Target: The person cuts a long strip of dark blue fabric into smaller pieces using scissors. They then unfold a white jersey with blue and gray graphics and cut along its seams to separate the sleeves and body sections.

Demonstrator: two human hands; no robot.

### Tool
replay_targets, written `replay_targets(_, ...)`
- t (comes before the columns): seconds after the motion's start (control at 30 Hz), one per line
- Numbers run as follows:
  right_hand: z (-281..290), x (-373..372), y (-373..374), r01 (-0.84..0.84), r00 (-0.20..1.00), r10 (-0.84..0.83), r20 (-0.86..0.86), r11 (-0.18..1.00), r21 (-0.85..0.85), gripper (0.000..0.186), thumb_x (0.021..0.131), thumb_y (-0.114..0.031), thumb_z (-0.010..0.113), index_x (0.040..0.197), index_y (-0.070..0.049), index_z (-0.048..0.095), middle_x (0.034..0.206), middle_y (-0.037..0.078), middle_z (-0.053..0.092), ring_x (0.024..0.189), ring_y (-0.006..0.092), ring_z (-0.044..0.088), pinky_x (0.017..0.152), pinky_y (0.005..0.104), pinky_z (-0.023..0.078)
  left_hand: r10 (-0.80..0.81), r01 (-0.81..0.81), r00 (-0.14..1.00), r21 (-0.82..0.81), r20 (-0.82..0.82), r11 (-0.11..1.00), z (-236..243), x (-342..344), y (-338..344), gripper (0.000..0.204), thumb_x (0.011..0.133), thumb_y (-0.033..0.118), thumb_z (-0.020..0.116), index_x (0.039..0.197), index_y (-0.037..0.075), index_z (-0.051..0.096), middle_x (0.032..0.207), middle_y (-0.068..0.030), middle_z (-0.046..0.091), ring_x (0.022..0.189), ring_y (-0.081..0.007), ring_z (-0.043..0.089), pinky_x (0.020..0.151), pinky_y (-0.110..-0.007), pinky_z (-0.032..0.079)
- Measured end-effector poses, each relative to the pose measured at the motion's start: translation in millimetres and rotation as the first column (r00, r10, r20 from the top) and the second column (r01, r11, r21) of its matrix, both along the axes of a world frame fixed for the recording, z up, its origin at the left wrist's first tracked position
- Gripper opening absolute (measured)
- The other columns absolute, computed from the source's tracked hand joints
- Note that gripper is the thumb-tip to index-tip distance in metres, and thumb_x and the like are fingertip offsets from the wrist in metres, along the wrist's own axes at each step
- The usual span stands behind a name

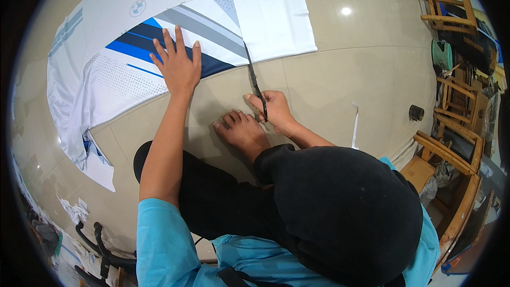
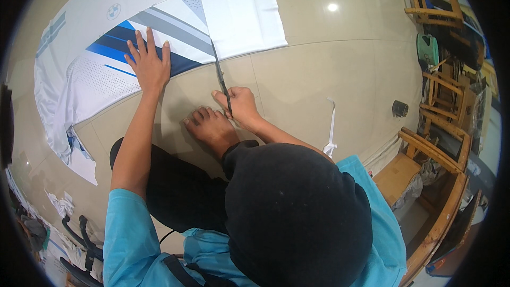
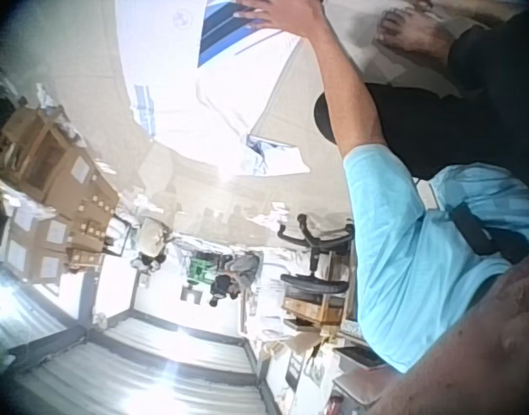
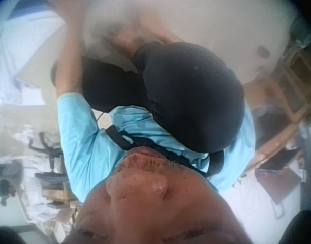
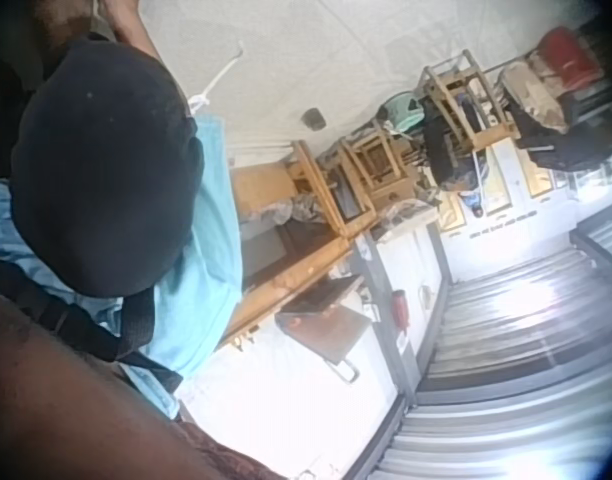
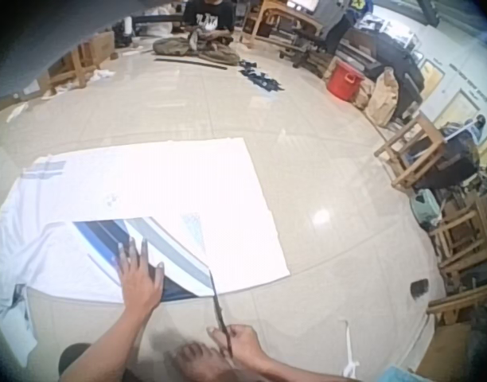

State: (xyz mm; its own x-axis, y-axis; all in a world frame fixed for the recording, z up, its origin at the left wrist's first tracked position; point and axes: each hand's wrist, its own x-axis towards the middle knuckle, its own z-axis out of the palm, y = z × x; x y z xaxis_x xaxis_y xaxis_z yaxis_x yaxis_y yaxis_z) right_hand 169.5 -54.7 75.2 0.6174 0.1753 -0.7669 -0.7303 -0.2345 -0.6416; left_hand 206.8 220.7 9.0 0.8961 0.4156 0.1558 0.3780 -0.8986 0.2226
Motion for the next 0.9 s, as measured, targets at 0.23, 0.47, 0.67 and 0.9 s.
replay_targets(0.23,6,7,4,-0.002,1.0,0.002,-0.008,1.0,0.018,0.042,0.097,-0.033,0.086,0.075,-0.006,0.062,0.061,-0.001,0.058,0.047,0.0079,0.051,0.044,0.0265,0.038,0.009,-0.009,1.0,0.01,-0.008,1.0,0,-1,0,0.074,0.111,0.058,0.048,0.174,0.019,0.036,0.18,-0.0196,0.028,0.166,-0.051,0.017,0.132,-0.07,0.011)
replay_targets(0.47,4,21,12,-0.006,1.0,0.005,-0.005,1.0,-0.019,0.042,0.095,-0.034,0.086,0.075,-0.008,0.061,0.062,-0.001,0.057,0.048,0.0081,0.051,0.044,0.0266,0.038,0.003,-0.003,1.0,0.0,-0.003,1.0,2,0,-1,0.074,0.111,0.057,0.048,0.174,0.019,0.036,0.18,-0.0197,0.028,0.166,-0.0512,0.017,0.132,-0.071,0.011)
replay_targets(0.67,-1,23,14,0.005,1.0,-0.005,-0.014,1.0,-0.007,0.042,0.095,-0.034,0.087,0.074,-0.008,0.061,0.062,-0.001,0.057,0.047,0.0078,0.051,0.044,0.0268,0.037,0.003,-0.003,1.0,0.005,0.006,1.0,1,-1,0,0.074,0.111,0.057,0.048,0.174,0.019,0.036,0.18,-0.0199,0.029,0.166,-0.0515,0.017,0.132,-0.071,0.011)
replay_targets(0.9,4,18,14,0.017,1.0,-0.017,-0.003,1.0,-0.012,0.041,0.096,-0.032,0.086,0.074,-0.007,0.061,0.062,-0.001,0.057,0.046,0.0078,0.05,0.043,0.0268,0.037,0.004,-0.004,1.0,0.009,-0.003,1.0,4,-5,-2,0.073,0.111,0.057,0.049,0.174,0.019,0.036,0.18,-0.02,0.029,0.166,-0.0515,0.018,0.132,-0.071,0.012)
